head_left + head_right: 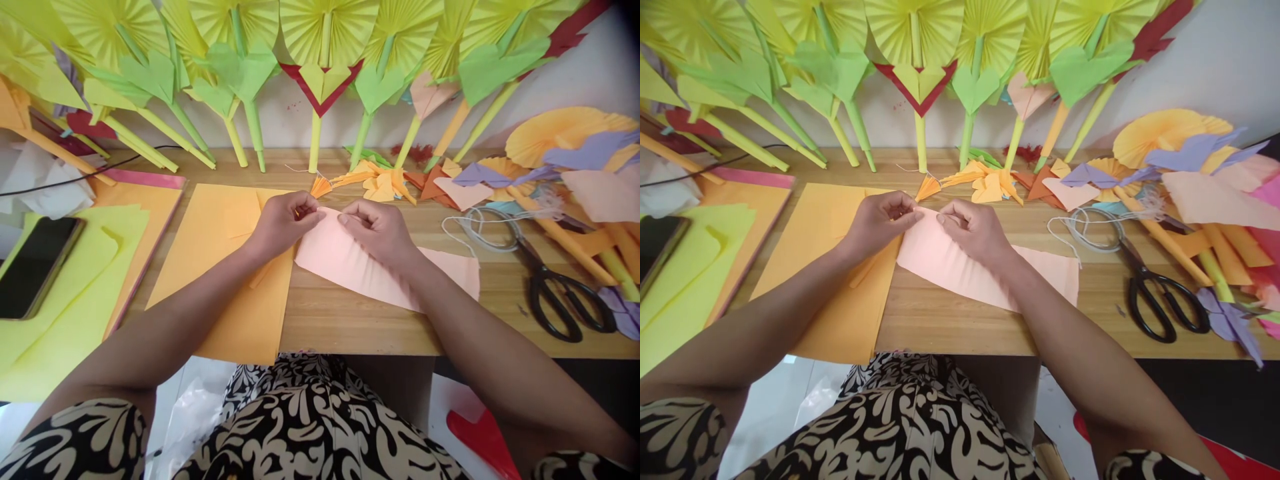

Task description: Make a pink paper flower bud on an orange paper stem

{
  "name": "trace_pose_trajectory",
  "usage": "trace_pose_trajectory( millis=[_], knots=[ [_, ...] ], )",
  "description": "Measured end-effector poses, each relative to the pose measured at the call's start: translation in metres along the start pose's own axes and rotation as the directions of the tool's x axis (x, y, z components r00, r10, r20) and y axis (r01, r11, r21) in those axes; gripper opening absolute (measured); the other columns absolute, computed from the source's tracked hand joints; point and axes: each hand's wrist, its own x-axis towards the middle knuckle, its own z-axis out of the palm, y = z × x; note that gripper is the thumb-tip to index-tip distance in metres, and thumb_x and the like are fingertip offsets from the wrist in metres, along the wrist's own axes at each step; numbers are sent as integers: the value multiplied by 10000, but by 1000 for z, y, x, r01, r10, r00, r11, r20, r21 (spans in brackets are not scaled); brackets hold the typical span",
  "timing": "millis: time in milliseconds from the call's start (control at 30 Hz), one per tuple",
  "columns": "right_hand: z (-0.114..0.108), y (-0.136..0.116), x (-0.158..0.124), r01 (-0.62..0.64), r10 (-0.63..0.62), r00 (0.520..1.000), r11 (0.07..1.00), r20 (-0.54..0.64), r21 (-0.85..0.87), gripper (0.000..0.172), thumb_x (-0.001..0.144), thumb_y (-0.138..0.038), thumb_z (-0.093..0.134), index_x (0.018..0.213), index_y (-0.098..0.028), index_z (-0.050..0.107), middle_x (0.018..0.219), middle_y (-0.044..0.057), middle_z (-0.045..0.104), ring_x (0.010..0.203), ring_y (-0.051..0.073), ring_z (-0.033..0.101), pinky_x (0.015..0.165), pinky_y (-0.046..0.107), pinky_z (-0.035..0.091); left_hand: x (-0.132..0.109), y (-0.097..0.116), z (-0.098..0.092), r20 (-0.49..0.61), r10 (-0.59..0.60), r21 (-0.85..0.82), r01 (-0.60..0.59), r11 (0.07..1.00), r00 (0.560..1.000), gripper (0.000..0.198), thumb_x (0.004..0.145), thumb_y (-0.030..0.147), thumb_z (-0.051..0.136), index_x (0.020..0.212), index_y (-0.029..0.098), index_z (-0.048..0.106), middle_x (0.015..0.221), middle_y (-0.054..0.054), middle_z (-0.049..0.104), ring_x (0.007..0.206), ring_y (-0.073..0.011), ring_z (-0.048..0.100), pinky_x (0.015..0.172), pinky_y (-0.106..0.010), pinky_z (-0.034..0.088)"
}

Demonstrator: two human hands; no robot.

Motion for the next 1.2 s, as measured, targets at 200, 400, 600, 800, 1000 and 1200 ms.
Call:
trace_pose_trajectory(
  millis=[200,400,600,800,1000,1200],
  knots=[
    [-1,-1,0,11,-11,1000,1000,21,-5,172,856,-308,591,742,-180,610,572,-61,430,537,89,333,547,252,275,2,-5,-7,98,-155,-276,176,945,983,261,719,378,778,705,147,659,638,19,574,565,-81,468,542,-226,368],
    [-1,2,-1,53,-53,997,999,47,-1,186,868,-319,595,750,-177,620,572,-62,436,522,83,323,526,242,263,5,-12,-13,178,-175,-364,230,903,968,293,691,399,834,679,142,695,556,21,584,488,-71,490,494,-216,359],
    [-1,2,0,62,-61,996,998,58,-20,180,874,-308,597,770,-170,645,571,-64,434,523,82,326,532,238,267,6,-11,-17,184,-184,-327,236,915,966,230,730,334,795,686,126,705,567,3,618,479,-73,518,485,-209,402],
    [0,2,0,59,-55,995,997,79,-52,199,889,-321,590,782,-165,654,583,-61,446,540,83,339,555,237,279,7,-9,-20,177,-233,-279,276,920,956,222,766,237,756,609,123,647,527,8,578,470,-65,503,449,-186,399],
    [-1,2,1,18,-12,995,998,103,-53,242,888,-369,589,809,-161,685,604,-50,489,552,87,353,553,243,271,6,-7,-20,239,-217,-357,293,887,947,166,804,170,717,654,110,679,578,-12,624,491,-71,546,494,-195,460],
    [-6,4,0,17,-7,993,996,114,-85,271,888,-408,601,833,-163,702,628,-34,549,580,97,416,576,245,302,9,-14,-28,235,-213,-292,278,915,948,171,820,153,680,656,108,682,599,-28,647,515,-84,575,525,-206,494]
  ],
)
